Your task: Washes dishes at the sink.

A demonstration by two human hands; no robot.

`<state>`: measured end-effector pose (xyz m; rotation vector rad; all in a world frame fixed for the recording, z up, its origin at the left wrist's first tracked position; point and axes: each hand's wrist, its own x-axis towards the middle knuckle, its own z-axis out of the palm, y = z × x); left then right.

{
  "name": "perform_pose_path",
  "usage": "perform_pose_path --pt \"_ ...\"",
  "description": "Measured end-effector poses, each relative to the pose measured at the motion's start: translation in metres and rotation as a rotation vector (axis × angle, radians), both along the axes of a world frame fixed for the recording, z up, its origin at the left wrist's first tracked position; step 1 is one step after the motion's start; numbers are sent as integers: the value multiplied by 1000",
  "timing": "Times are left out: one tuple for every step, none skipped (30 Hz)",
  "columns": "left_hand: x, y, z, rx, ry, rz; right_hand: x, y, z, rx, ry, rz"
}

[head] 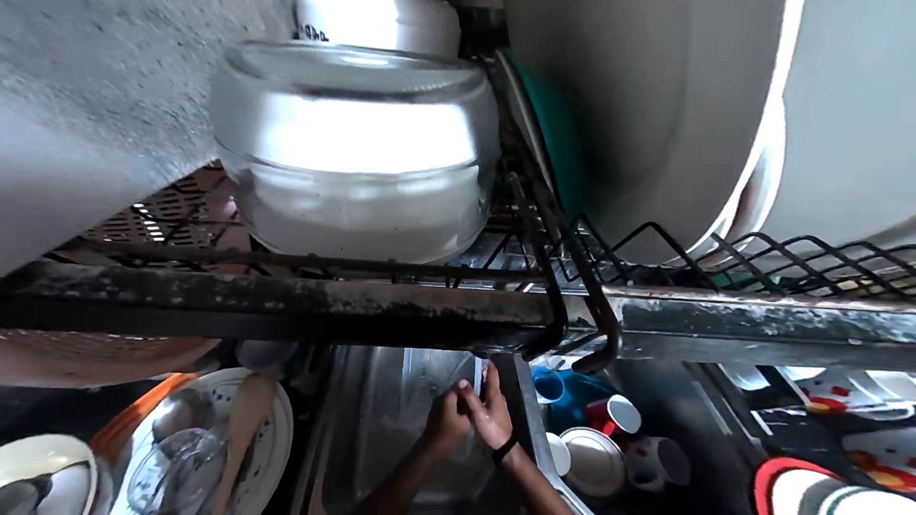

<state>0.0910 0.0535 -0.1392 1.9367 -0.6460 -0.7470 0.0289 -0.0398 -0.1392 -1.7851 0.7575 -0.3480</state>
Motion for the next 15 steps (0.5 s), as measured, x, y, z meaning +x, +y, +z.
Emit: perform_pose_path --pt "6 -6 5 -74 -88 5 -1 1 -2 35 -27 -5" --pt "14 -10 13 -114 -164 -14 -4 4 -5 75 -50 -4" --pt "22 -15 20 -117 -253 -44 -7 6 -4 126 -63 6" --pt "30 -19 23 -88 -337 -43 -11 9 -4 171 -70 15" --pt "37 -23 21 -41 -399 0 -14 11 -4 209 -68 23" --pt "46 -27 14 7 -433 79 -17 13 -4 243 -60 24" --pt "56 -29 10 78 -401 151 -18 15 -6 265 -51 22" --pt "62 -30 6 133 -346 216 -20 17 -9 279 -36 25" --pt "65 -30 9 176 -284 247 -21 18 -12 278 -17 33" --pt "64 -30 14 213 -238 247 -22 20 -15 273 2 40" --pt "59 -29 22 241 -201 213 -22 21 -17 275 15 50" --pt "52 -29 31 248 -180 166 -22 22 -20 278 19 63" --pt "44 -28 39 249 -187 102 -21 22 -20 286 22 75" --pt "35 -28 43 254 -219 25 -21 21 -19 299 22 87" --pt "28 -28 44 247 -249 -27 -21 21 -17 315 14 91"
